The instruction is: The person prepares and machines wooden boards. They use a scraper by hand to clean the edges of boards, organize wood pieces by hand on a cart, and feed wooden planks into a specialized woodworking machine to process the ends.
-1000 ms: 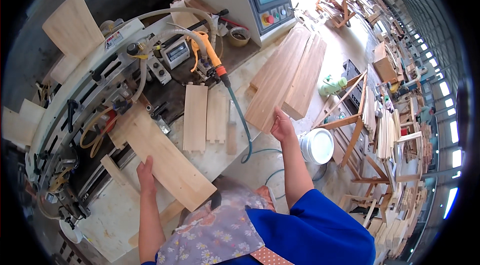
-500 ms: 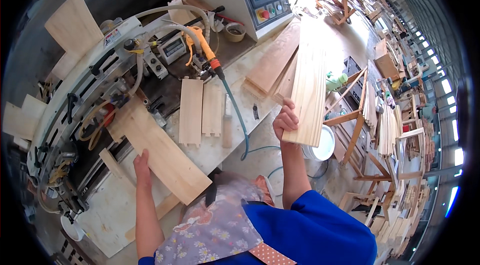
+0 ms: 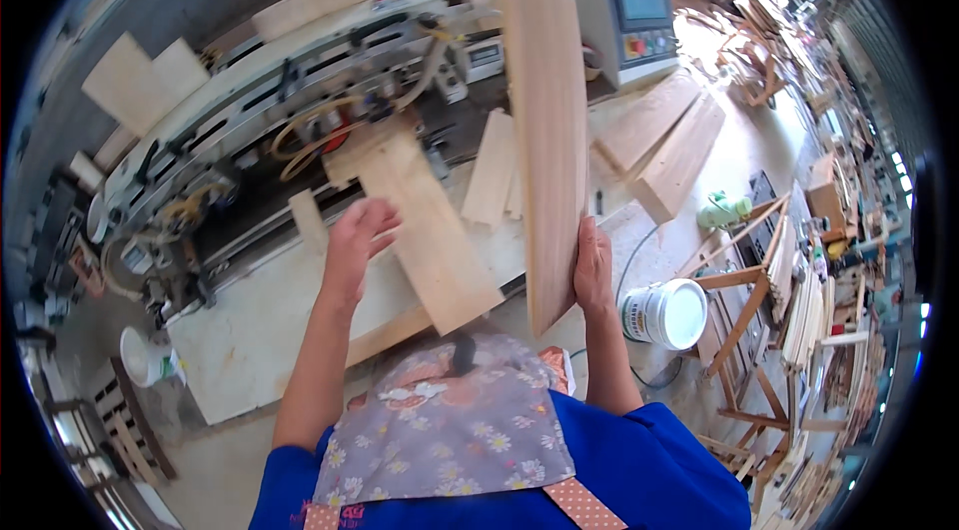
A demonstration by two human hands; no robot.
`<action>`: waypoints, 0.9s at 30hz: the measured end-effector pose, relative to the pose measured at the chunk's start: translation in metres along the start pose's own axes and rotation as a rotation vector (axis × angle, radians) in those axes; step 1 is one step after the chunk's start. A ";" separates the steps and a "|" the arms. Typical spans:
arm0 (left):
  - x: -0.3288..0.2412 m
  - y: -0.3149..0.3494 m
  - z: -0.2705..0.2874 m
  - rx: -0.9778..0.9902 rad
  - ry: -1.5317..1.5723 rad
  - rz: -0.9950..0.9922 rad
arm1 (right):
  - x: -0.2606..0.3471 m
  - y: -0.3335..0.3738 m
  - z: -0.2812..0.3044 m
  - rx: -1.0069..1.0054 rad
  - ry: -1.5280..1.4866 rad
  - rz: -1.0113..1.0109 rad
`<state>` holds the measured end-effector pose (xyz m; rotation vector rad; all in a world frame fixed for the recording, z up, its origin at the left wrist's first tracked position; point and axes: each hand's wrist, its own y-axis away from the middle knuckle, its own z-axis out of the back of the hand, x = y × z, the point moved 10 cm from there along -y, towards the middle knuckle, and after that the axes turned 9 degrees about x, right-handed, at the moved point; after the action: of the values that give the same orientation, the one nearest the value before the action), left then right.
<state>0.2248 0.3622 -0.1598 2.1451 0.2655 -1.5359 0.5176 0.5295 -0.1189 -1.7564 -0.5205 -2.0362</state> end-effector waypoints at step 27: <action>-0.030 0.195 0.210 -0.655 0.646 -0.441 | 0.032 0.030 -0.228 0.952 0.486 0.094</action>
<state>0.1215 0.0943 -0.1317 2.0136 1.3251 -0.7097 0.3373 0.3831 -0.1191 -0.6898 -0.9916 -1.6174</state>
